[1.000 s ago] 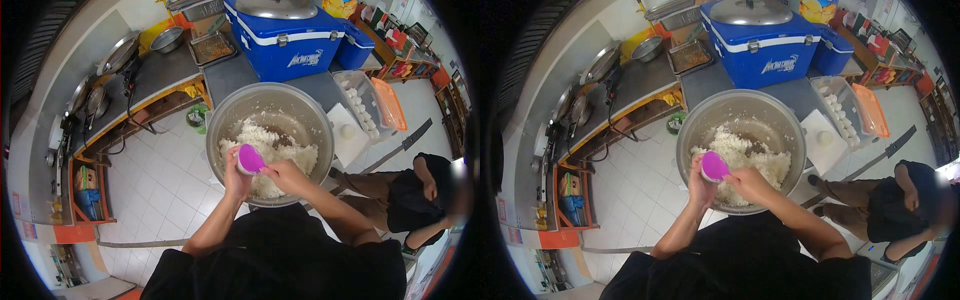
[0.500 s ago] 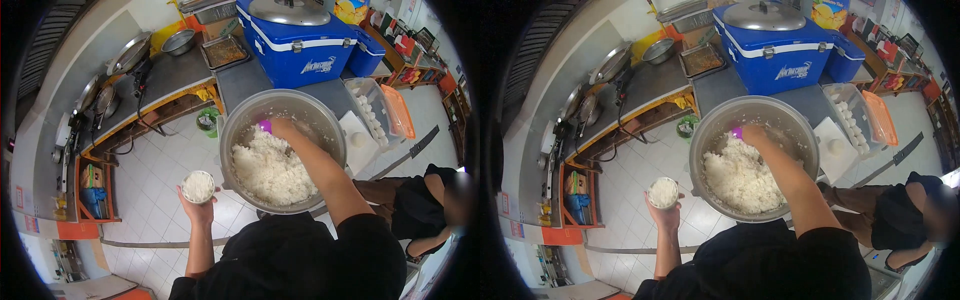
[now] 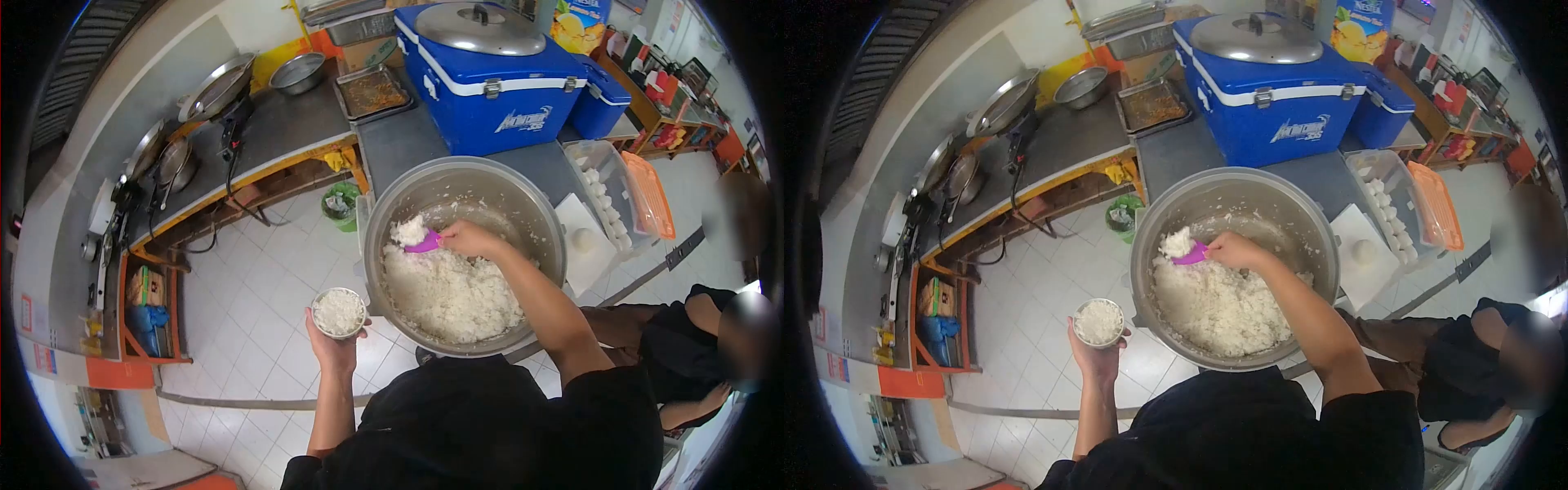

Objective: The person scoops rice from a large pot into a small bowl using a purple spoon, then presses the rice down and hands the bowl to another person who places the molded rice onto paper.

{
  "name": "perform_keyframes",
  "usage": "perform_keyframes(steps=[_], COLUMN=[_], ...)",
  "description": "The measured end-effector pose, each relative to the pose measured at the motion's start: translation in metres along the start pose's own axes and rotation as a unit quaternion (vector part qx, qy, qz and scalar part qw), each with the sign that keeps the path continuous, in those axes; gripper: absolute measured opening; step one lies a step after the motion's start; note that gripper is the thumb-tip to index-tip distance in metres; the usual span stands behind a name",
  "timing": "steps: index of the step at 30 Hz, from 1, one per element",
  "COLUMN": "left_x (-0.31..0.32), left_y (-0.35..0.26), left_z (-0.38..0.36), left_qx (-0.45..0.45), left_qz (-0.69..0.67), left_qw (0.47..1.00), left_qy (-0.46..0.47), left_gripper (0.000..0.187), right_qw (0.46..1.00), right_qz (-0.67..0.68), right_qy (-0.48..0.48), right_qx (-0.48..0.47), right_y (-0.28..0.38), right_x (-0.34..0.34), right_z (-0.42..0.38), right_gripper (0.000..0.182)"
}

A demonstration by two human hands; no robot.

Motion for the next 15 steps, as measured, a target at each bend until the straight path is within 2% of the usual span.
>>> perform_keyframes(steps=[1, 4, 6, 8, 10, 13, 15], left_x=[0.005, 0.044, 0.061, 0.084, 0.109, 0.131, 0.131], left_y=[0.003, 0.014, 0.041, 0.065, 0.084, 0.094, 0.105], left_z=[0.007, 0.017, 0.028, 0.038, 0.042, 0.041, 0.040], left_qx=[-0.001, 0.015, -0.005, -0.029, -0.062, -0.064, -0.067], left_qz=[0.003, 0.053, 0.037, 0.009, -0.032, -0.022, -0.011], left_qw=[1.000, 0.998, 0.999, 0.997, 0.993, 0.994, 0.991], left_qy=[0.015, -0.017, 0.035, 0.072, 0.091, 0.089, 0.113], left_gripper=[0.055, 0.046, 0.038, 0.031, 0.025, 0.024, 0.024], right_qw=[1.000, 0.998, 0.993, 0.982, 0.963, 0.933, 0.956], right_qz=[0.004, -0.006, 0.002, 0.027, 0.111, -0.132, -0.177], right_qy=[-0.009, -0.059, -0.111, -0.176, -0.218, -0.323, -0.232], right_qx=[-0.011, -0.028, -0.039, -0.062, -0.115, -0.093, -0.039], right_y=[0.000, 0.017, 0.046, 0.074, 0.069, 0.070, 0.076], right_x=[-0.006, -0.018, -0.019, -0.009, 0.024, 0.054, 0.055], right_z=[-0.006, -0.045, -0.090, -0.134, -0.153, -0.181, -0.197], right_gripper=[0.020, 0.018, 0.020, 0.025, 0.041, 0.058, 0.066])
Point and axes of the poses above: each hand's wrist, its own z-axis towards the middle knuckle, its own x-axis out of the palm, y = z × x, the point moved 5 cm from there along z, towards the middle knuckle, and after that the axes turned 7 degrees about x, right-handed, at the moved point
